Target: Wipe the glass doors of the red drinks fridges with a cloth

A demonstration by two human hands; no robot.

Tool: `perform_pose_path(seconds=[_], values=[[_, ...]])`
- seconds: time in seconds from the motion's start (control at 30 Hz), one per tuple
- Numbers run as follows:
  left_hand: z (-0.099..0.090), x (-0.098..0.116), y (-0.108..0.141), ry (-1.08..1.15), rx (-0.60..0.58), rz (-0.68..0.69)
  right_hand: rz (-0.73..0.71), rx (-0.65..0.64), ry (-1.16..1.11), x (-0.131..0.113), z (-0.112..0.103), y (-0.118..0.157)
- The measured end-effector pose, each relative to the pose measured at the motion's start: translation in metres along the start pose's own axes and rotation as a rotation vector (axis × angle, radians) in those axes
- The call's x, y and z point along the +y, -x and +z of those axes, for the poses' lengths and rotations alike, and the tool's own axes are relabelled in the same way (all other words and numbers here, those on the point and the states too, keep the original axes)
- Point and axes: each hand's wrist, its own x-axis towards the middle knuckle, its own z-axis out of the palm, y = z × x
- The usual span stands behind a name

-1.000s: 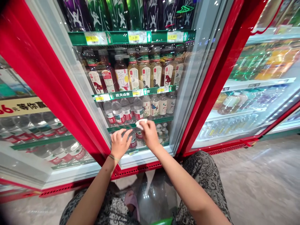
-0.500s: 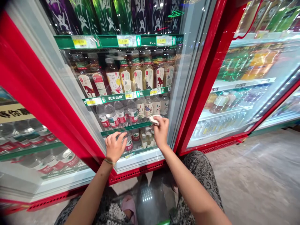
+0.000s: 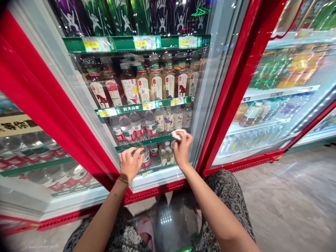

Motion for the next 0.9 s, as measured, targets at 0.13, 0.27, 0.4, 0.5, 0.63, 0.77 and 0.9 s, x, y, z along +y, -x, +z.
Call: perform_pose_path(seconds=[0.13, 0.27, 0.4, 0.5, 0.63, 0.77, 0.9], values=[[-0.001, 0.0, 0.0, 0.005, -0.008, -0.002, -0.226, -0.404, -0.043, -0.002, 0.006, 0.043], [-0.003, -0.006, 0.004, 0.0, -0.023, -0.006, -0.062, -0.2, -0.018, 0.021, -0.005, 0.057], [-0.003, -0.011, 0.005, 0.005, -0.027, -0.027, 0.112, 0.106, 0.008, 0.0, 0.003, 0.02], [-0.003, -0.01, 0.002, 0.014, -0.031, -0.047, -0.014, -0.035, -0.055, -0.03, 0.02, 0.017], [-0.007, -0.012, 0.0, 0.032, -0.052, -0.08, -0.207, -0.425, -0.124, -0.03, 0.027, 0.059], [-0.012, -0.018, 0.002, 0.025, -0.05, -0.13, -0.06, -0.263, -0.1, -0.016, 0.021, 0.074], [-0.013, -0.021, 0.003, 0.035, -0.074, -0.159, -0.031, -0.114, -0.071, -0.047, 0.031, 0.043]])
